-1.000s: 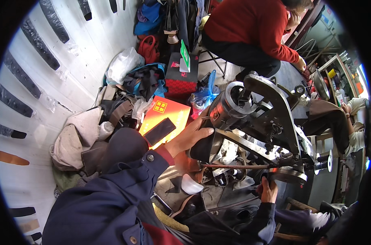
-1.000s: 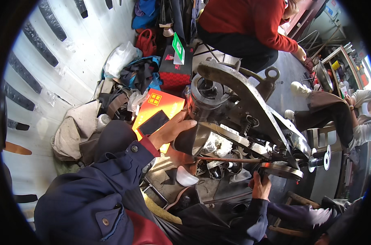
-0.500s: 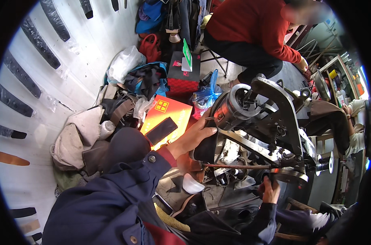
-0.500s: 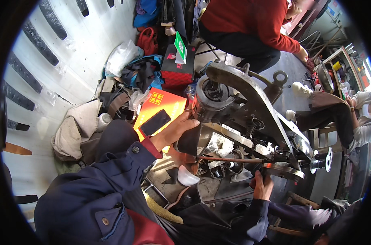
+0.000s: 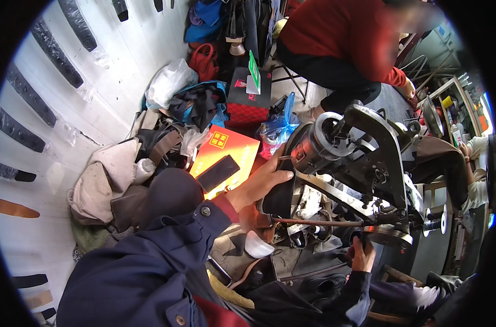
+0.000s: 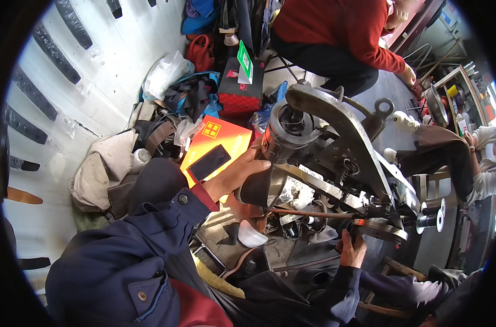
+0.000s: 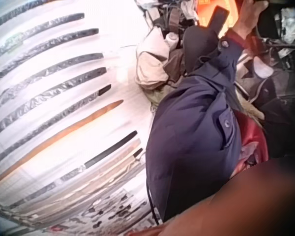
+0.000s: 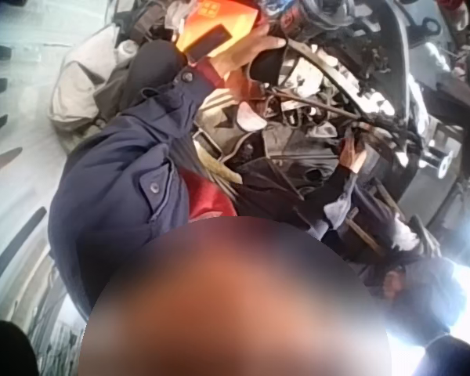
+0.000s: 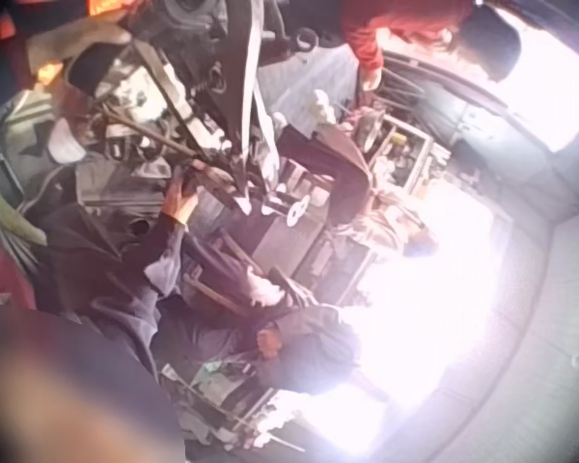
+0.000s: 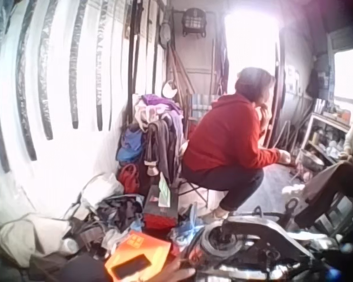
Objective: The person repairs a black shoe by hand, using a metal file to smooth the sole edge and a sewing machine to stitch the upper. They then use scissors to trim excess material and continue filing the sole edge.
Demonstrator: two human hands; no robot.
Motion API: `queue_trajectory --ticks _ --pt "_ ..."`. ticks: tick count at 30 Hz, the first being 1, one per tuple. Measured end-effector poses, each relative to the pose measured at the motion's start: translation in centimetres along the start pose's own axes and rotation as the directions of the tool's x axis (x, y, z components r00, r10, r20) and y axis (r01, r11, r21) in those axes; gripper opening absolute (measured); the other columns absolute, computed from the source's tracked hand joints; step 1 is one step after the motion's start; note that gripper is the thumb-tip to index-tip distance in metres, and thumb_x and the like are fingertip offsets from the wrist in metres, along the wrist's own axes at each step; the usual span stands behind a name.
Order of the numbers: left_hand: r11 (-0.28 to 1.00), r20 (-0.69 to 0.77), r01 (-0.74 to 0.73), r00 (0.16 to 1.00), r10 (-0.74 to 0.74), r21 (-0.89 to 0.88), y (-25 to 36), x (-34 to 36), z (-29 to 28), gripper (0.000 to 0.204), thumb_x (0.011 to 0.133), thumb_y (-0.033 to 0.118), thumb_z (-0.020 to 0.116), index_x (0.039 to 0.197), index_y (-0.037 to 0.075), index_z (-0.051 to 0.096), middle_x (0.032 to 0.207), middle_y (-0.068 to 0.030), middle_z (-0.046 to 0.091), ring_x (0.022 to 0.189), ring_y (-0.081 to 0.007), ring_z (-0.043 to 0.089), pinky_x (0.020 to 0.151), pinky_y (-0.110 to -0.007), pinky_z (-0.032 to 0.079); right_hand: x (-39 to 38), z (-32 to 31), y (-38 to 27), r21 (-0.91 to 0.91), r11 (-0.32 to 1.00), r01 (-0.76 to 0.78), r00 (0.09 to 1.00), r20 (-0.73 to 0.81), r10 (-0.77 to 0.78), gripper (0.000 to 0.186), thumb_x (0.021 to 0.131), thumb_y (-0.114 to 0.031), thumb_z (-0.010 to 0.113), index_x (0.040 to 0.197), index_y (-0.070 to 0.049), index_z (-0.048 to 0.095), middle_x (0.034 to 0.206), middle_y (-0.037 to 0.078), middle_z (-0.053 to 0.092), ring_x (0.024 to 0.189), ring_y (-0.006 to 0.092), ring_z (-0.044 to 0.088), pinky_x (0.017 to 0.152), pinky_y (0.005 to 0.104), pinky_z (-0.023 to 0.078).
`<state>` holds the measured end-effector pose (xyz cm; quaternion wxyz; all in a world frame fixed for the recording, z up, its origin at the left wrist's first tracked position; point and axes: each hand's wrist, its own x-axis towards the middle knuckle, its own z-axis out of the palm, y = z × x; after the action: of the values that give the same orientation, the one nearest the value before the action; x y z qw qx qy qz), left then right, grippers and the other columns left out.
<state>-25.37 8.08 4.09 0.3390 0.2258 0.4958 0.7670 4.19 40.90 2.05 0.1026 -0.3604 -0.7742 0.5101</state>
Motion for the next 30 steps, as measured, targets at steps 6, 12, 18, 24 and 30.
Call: queue_trajectory --ticks 6,12,18,24,30 --pt "0.999 -0.042 -0.001 0.999 0.002 0.033 -0.1 0.2 -0.1 0.086 0.099 0.015 0.059 0.172 0.009 0.013 0.162 -0.0126 0.041 0.149 -0.0215 0.039 0.125 -0.036 0.027 -0.7 -7.4 -4.4 -0.158 0.957 0.243 0.809 -0.51 -0.29 0.018 0.106 -0.022 0.058 0.098 -0.006 0.061 0.065 -0.003 0.051 0.056 0.0063 0.045 0.051 0.0258 0.035" --pt "0.997 -0.031 -0.064 0.998 0.063 -0.034 -0.8 0.5 -0.1 0.084 0.098 0.014 0.058 0.171 0.007 0.016 0.159 -0.0109 0.043 0.147 -0.02 0.039 0.125 -0.035 0.027 2.3 -5.9 6.0 0.079 0.995 -0.06 0.897 -0.433 0.088 0.013 0.104 -0.02 0.062 0.1 -0.008 0.059 0.068 -0.001 0.052 0.049 0.0099 0.047 0.044 0.0284 0.036" --pt "0.995 -0.044 -0.087 0.995 0.085 -0.056 -1.2 0.8 -0.1 0.081 0.096 0.013 0.058 0.168 0.003 0.021 0.158 -0.0114 0.044 0.147 -0.0209 0.038 0.125 -0.035 0.027 1.6 0.6 5.4 -0.068 0.993 -0.096 0.972 -0.223 0.079 0.038 0.101 -0.038 0.069 0.11 -0.001 0.064 0.063 0.003 0.059 0.048 0.0128 0.055 0.045 0.0306 0.043" --pt "0.992 -0.112 -0.085 0.991 0.074 -0.097 -1.5 0.6 0.5 0.086 0.094 0.01 0.061 0.169 0.002 0.018 0.161 -0.014 0.041 0.15 -0.0235 0.036 0.125 -0.035 0.026 -0.6 1.2 -0.8 -0.325 0.9 -0.29 0.956 -0.05 0.29 0.049 0.099 -0.044 0.072 0.1 0.005 0.068 0.062 0.006 0.062 0.051 0.014 0.06 0.047 0.0304 0.047" --pt "0.991 -0.22 -0.131 0.967 0.125 -0.013 -2.2 0.4 1.4 0.091 0.094 0.016 0.061 0.169 0.001 0.012 0.156 -0.0194 0.044 0.144 -0.0271 0.042 0.122 -0.036 0.031 -5.4 9.4 -10.1 0.245 0.966 0.079 0.955 0.258 -0.144 0.053 0.102 -0.034 0.071 0.134 0.006 0.061 0.081 0.008 0.065 0.061 0.0145 0.062 0.058 0.0266 0.05"
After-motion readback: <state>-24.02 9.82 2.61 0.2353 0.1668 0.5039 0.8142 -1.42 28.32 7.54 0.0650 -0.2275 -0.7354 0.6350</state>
